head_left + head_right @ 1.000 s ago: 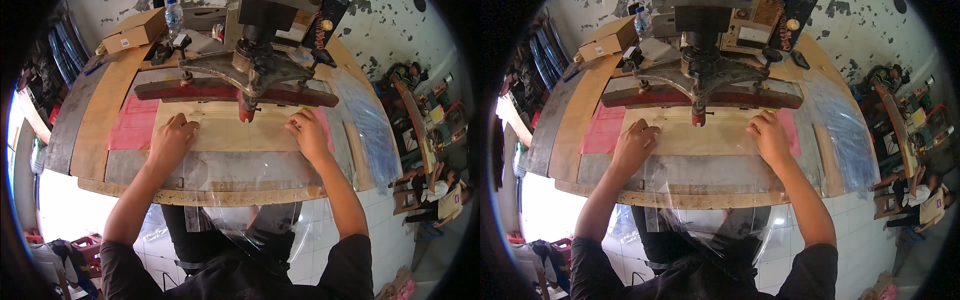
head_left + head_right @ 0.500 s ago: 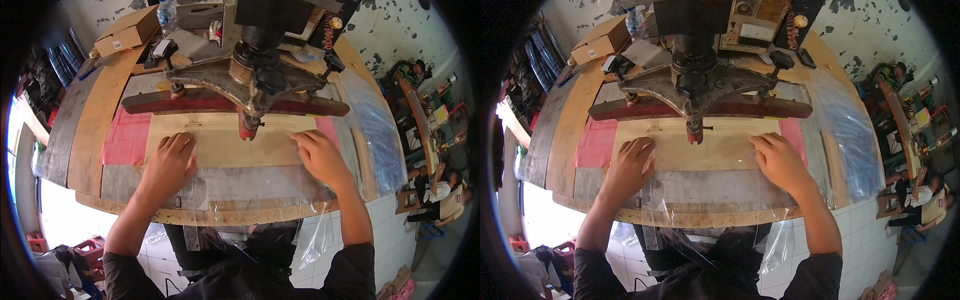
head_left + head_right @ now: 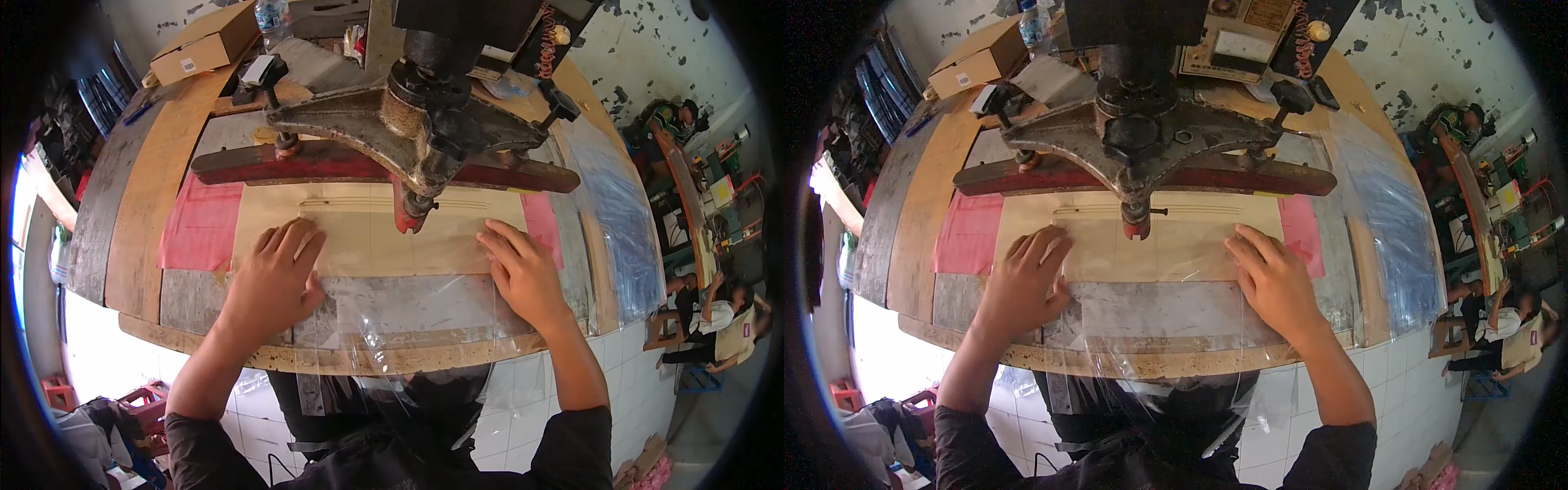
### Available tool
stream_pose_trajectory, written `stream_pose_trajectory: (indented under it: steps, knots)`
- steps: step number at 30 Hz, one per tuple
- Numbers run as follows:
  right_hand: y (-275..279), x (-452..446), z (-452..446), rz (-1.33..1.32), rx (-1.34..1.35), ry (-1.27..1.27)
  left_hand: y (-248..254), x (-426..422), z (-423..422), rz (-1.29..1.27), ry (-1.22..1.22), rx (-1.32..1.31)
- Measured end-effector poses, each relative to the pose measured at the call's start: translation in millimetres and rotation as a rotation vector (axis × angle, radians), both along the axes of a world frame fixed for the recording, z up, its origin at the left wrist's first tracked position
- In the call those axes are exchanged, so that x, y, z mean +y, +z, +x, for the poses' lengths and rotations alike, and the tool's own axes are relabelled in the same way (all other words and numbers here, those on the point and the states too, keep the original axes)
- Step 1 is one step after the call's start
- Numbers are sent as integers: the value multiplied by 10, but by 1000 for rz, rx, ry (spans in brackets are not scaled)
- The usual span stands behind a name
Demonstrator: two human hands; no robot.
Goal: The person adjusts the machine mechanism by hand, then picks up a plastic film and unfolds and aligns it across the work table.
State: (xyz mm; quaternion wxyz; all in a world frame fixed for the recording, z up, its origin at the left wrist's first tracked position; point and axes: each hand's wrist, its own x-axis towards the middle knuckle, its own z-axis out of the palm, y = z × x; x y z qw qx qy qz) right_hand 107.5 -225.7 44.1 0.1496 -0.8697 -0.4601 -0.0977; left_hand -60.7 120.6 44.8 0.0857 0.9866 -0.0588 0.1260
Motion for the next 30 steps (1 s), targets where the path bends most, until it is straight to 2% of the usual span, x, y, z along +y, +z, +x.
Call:
stream_pose_trajectory:
  steps: [7,23,30]
  knots:
    - [-60,15,8,73,-38,-3,-29,-53,-1,73,47,-57]
    - [-80,6,56,47,-47,14,-73,-92,-36,88,61,-67]
    - [-55,66,52,45,-45,32,-150,-135,-57,180,79,-61]
